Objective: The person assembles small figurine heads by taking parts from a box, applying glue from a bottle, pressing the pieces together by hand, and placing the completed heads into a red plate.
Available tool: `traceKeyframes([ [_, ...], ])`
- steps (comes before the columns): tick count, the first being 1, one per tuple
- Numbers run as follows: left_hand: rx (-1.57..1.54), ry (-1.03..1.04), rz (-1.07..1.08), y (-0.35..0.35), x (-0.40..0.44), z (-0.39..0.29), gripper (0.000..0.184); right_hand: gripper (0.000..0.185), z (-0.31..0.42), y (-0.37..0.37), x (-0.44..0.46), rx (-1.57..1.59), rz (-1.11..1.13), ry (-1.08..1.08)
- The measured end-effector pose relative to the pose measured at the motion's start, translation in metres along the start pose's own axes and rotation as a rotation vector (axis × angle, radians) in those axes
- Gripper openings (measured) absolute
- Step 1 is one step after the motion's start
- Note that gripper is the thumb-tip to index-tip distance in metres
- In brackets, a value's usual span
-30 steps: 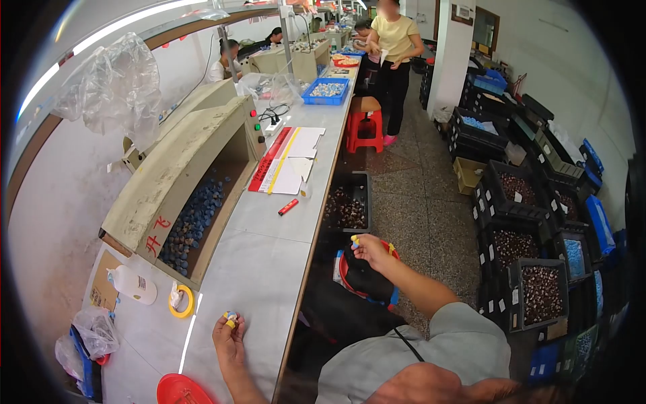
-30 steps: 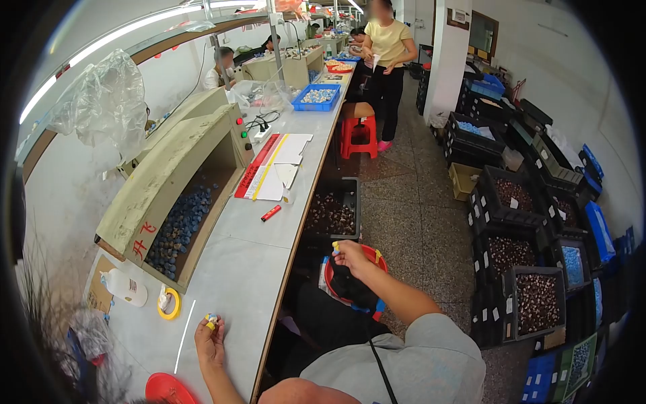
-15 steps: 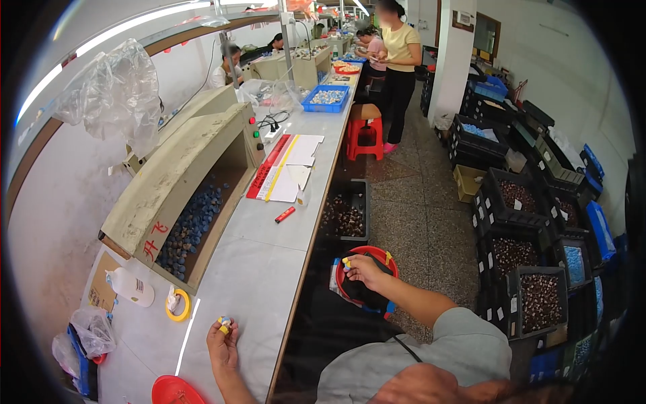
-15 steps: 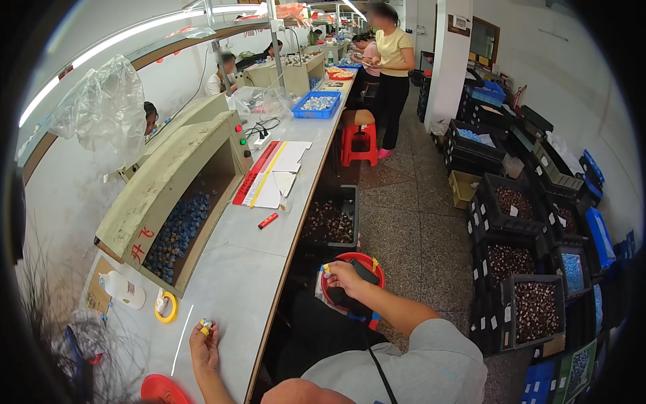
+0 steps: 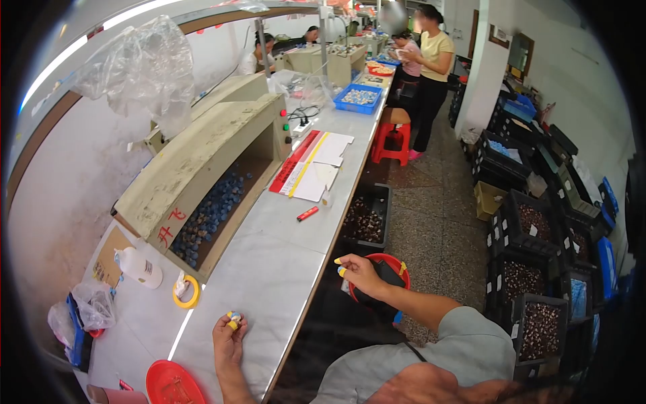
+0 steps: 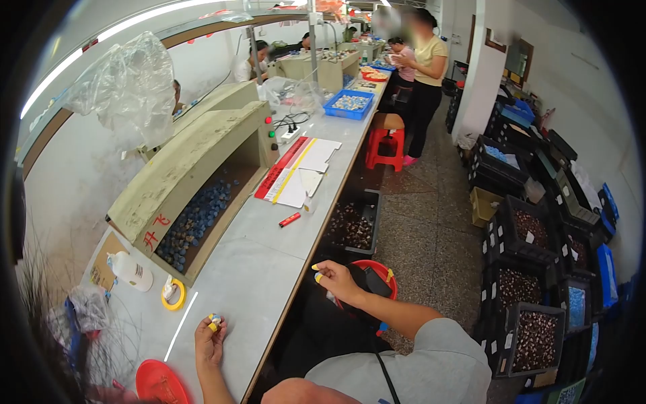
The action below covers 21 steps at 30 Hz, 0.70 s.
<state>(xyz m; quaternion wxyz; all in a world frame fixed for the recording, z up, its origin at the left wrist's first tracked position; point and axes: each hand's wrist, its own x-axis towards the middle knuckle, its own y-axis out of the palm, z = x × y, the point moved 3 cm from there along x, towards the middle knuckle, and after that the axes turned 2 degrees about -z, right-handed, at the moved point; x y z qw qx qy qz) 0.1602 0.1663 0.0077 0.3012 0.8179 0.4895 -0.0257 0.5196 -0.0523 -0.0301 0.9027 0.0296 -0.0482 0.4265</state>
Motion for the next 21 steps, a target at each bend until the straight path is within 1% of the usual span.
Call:
traceKeyframes([
  [3,0.027,-0.003,0.004,0.002,-0.001,-0.002,0.021,0.028,0.026,0.001,-0.002,-0.113,-0.046,-0.073],
  [5,0.026,0.0,-0.003,0.001,0.0,-0.002,0.021,0.03,0.007,-0.015,0.003,-0.078,-0.12,-0.107],
  [7,0.028,-0.013,-0.006,0.001,0.0,0.001,0.021,0.029,0.011,-0.027,-0.004,0.097,-0.193,0.025],
  [8,0.033,-0.018,-0.009,0.001,0.0,0.001,0.021,0.029,0.006,-0.032,-0.008,0.123,-0.225,0.071],
  [10,0.049,-0.02,-0.008,0.002,0.003,-0.001,0.021,0.029,0.001,-0.032,-0.019,0.128,-0.281,0.066],
  [12,0.053,-0.021,-0.036,-0.001,0.004,0.001,0.021,0.03,-0.003,-0.024,-0.028,0.118,-0.291,0.054],
  [13,0.037,-0.026,-0.031,-0.004,0.002,0.002,0.021,0.029,-0.01,-0.016,-0.03,0.111,-0.288,0.017],
  [15,0.011,-0.032,0.003,-0.005,0.004,0.002,0.021,0.026,0.002,0.007,-0.03,0.101,-0.229,-0.11],
  [18,0.011,-0.031,-0.003,-0.006,0.005,0.003,0.021,0.022,0.029,0.045,-0.023,-0.224,-0.111,-0.38],
  [19,0.011,-0.033,-0.007,-0.006,0.006,0.003,0.021,0.021,0.053,0.062,-0.023,-0.288,-0.081,-0.482],
  [21,0.012,-0.038,-0.01,-0.007,0.006,0.003,0.021,0.021,0.059,0.091,-0.016,-0.298,0.031,-0.583],
])
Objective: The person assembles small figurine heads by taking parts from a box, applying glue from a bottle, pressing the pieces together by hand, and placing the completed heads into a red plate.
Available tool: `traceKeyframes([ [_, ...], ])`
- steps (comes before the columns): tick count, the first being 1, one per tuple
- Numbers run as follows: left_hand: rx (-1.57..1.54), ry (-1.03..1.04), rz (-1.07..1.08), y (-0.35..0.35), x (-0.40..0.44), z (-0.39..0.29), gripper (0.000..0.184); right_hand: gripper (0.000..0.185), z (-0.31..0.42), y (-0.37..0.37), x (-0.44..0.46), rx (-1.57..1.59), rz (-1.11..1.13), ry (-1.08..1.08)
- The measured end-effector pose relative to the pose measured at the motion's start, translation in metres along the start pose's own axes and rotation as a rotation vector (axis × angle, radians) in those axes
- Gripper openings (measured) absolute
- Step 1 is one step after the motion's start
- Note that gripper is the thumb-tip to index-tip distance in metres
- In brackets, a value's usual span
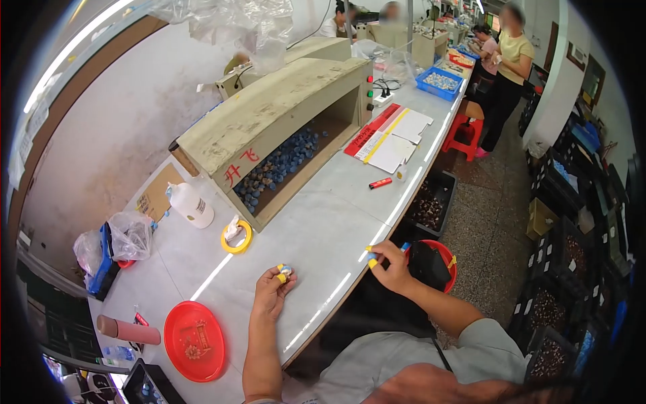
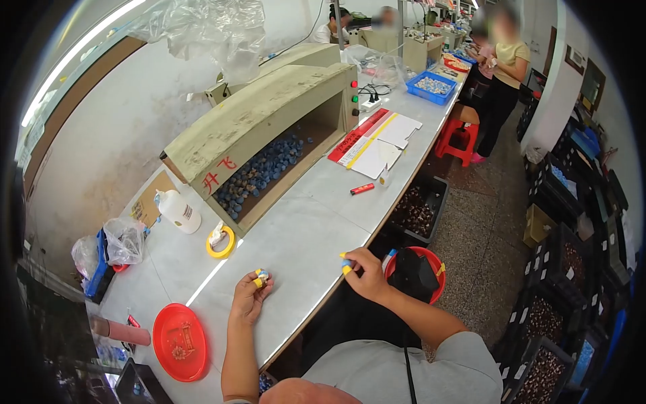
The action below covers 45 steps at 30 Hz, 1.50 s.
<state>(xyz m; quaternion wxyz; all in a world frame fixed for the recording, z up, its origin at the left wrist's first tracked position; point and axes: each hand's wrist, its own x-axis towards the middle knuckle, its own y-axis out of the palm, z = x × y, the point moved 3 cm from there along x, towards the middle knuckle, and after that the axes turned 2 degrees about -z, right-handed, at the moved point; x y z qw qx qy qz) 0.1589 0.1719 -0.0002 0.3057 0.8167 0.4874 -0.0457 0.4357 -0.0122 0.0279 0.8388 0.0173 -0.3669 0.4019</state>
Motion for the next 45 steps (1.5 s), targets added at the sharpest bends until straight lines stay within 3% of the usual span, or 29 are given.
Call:
traceKeyframes([
  [4,-0.003,-0.003,0.005,0.001,-0.003,-0.002,0.019,0.024,0.016,0.041,0.027,-0.01,0.124,-0.108],
  [16,-0.02,-0.007,-0.024,0.004,-0.002,-0.001,0.023,0.025,-0.019,0.1,0.053,-0.437,0.422,-0.298],
  [23,-0.001,-0.003,-0.031,0.008,-0.006,-0.004,0.022,0.019,-0.025,0.099,0.047,-0.461,0.383,-0.347],
  [28,0.011,0.01,-0.014,0.003,0.0,0.001,0.021,0.019,-0.024,0.094,0.045,-0.287,0.272,-0.321],
  [33,-0.016,0.022,-0.026,0.003,0.0,0.001,0.02,0.028,-0.021,0.088,0.047,-0.215,0.192,-0.323],
  [45,0.028,0.036,-0.032,0.004,-0.002,0.002,0.022,0.029,-0.054,0.075,0.043,0.152,0.065,0.226],
])
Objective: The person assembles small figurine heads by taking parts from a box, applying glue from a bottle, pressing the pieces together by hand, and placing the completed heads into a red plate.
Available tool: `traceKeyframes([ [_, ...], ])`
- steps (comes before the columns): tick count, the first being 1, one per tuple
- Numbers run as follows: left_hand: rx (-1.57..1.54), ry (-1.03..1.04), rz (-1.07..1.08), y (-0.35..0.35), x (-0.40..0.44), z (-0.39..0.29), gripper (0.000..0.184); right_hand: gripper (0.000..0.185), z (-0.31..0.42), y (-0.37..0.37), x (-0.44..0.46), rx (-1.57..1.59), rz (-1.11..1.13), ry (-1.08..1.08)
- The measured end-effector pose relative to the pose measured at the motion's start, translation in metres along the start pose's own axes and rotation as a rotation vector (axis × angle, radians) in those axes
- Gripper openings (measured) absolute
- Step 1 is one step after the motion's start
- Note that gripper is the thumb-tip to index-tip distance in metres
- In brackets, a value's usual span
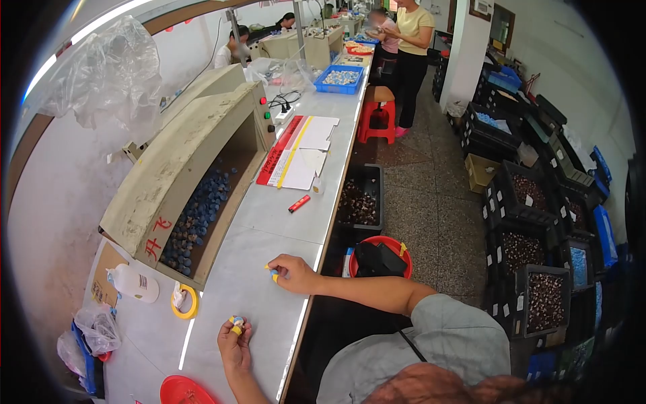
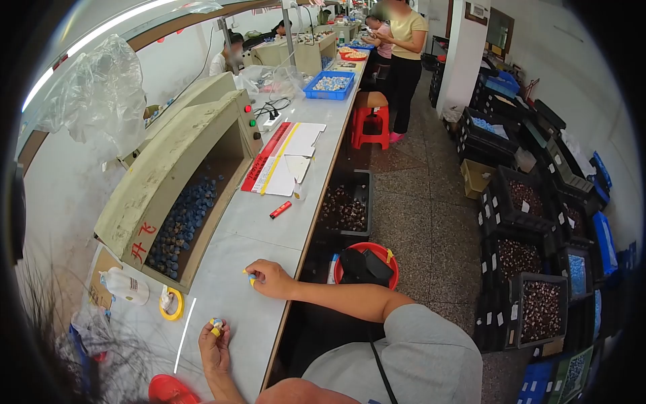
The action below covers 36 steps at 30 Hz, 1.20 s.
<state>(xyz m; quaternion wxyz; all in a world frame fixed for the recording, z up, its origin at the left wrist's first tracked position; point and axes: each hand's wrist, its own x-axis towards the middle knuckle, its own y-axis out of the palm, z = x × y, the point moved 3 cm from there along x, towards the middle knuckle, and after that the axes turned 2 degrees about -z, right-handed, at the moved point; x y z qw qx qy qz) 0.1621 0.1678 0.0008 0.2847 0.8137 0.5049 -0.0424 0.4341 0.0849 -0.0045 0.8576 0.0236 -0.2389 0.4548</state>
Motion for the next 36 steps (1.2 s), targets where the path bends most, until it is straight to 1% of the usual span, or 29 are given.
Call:
traceKeyframes([
  [3,0.015,-0.003,-0.013,0.0,0.001,-0.001,0.021,0.029,0.0,0.006,0.002,-0.012,0.003,-0.072],
  [10,-0.056,-0.039,-0.007,0.0,0.0,-0.003,0.021,0.032,0.006,0.003,0.002,-0.13,0.091,-0.08],
  [12,-0.06,-0.049,-0.006,0.0,0.002,-0.003,0.023,0.033,0.009,0.002,0.004,-0.11,0.11,-0.05],
  [15,-0.063,-0.045,-0.017,0.005,0.001,-0.006,0.018,0.034,0.002,0.003,0.006,-0.079,0.124,-0.004],
  [17,-0.062,-0.051,-0.017,0.001,0.002,-0.004,0.02,0.034,-0.006,0.006,0.005,-0.039,0.123,0.002],
  [19,-0.059,-0.058,-0.008,0.0,0.003,-0.003,0.024,0.033,0.0,0.008,0.004,-0.035,0.124,0.012],
  [23,-0.011,-0.056,0.003,0.003,0.0,-0.002,0.024,0.031,0.005,0.004,0.005,-0.067,0.143,0.036],
  [24,-0.007,-0.044,0.002,0.005,0.002,-0.001,0.024,0.029,0.006,0.005,0.004,-0.055,0.139,-0.01],
  [25,0.006,-0.032,-0.002,0.002,0.002,-0.003,0.024,0.027,0.005,0.006,0.004,-0.05,0.118,-0.101],
  [27,0.005,-0.039,0.0,0.0,0.003,-0.005,0.024,0.027,0.01,0.007,0.004,-0.097,0.143,-0.139],
  [31,-0.015,-0.038,0.027,-0.001,0.003,-0.003,0.024,0.027,0.01,0.011,0.005,-0.106,0.165,-0.147],
  [33,-0.007,-0.029,-0.002,0.0,0.001,-0.006,0.024,0.027,0.009,0.011,0.004,-0.108,0.151,-0.164],
  [35,0.011,-0.027,-0.004,0.001,0.001,-0.001,0.025,0.025,0.012,0.011,0.003,-0.08,0.129,-0.127],
  [36,0.027,-0.016,-0.018,0.004,-0.001,-0.003,0.022,0.025,0.012,0.01,0.002,-0.071,0.109,-0.106],
])
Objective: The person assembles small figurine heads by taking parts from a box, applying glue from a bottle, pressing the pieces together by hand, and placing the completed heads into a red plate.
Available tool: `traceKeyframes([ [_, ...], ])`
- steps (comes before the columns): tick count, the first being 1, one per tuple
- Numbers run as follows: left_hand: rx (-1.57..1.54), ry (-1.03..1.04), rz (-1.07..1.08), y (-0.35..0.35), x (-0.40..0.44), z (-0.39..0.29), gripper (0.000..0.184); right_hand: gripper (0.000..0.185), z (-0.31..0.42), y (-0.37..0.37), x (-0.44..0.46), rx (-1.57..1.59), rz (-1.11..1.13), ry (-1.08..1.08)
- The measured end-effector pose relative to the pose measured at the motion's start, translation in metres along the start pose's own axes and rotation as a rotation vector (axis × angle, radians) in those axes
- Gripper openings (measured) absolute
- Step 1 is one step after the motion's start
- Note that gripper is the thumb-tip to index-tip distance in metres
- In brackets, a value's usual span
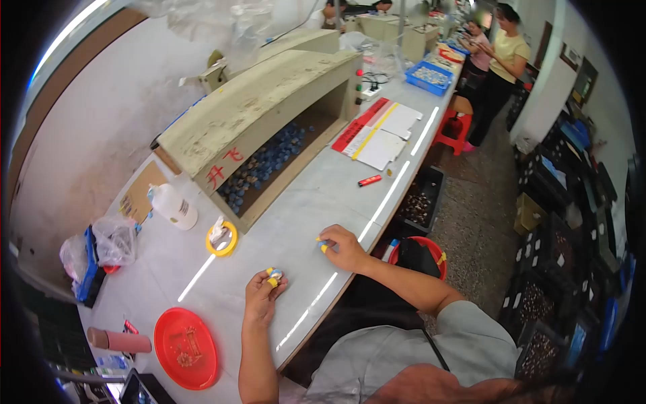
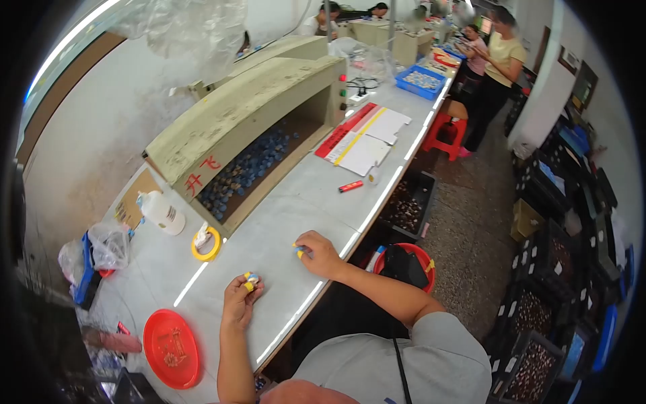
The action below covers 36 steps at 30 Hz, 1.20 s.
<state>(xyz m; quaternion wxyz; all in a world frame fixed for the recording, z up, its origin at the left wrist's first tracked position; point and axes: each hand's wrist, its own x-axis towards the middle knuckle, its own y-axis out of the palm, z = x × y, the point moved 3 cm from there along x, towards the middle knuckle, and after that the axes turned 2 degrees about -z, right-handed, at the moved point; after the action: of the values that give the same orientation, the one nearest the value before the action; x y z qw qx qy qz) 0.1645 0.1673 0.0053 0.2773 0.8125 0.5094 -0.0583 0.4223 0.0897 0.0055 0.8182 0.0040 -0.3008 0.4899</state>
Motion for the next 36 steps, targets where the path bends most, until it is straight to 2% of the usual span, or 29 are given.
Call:
traceKeyframes([
  [2,-0.014,-0.005,-0.027,0.002,-0.001,-0.001,0.021,0.023,-0.006,0.001,-0.001,-0.039,0.024,0.019],
  [5,-0.039,-0.004,-0.046,0.003,0.002,0.001,0.02,0.025,0.002,0.011,0.008,0.063,0.065,0.1],
  [12,0.004,-0.018,-0.069,0.005,0.007,0.001,0.02,0.026,0.037,0.061,0.043,0.076,0.109,-0.065],
  [15,-0.012,-0.062,-0.054,0.002,0.008,-0.003,0.021,0.025,0.016,0.081,0.052,0.252,0.113,0.126],
  [20,-0.098,0.001,-0.099,-0.001,0.016,0.004,0.021,0.021,-0.015,0.089,0.039,0.272,0.038,0.185],
  [24,-0.09,0.017,-0.087,0.0,0.01,0.001,0.022,0.022,-0.015,0.093,0.04,0.299,0.028,0.164],
  [27,-0.108,0.03,-0.106,-0.003,0.011,0.002,0.022,0.023,-0.005,0.092,0.037,0.356,0.07,0.234],
  [36,-0.116,0.05,-0.104,-0.003,0.014,0.004,0.018,0.027,-0.004,0.09,0.036,0.237,0.057,0.059],
])
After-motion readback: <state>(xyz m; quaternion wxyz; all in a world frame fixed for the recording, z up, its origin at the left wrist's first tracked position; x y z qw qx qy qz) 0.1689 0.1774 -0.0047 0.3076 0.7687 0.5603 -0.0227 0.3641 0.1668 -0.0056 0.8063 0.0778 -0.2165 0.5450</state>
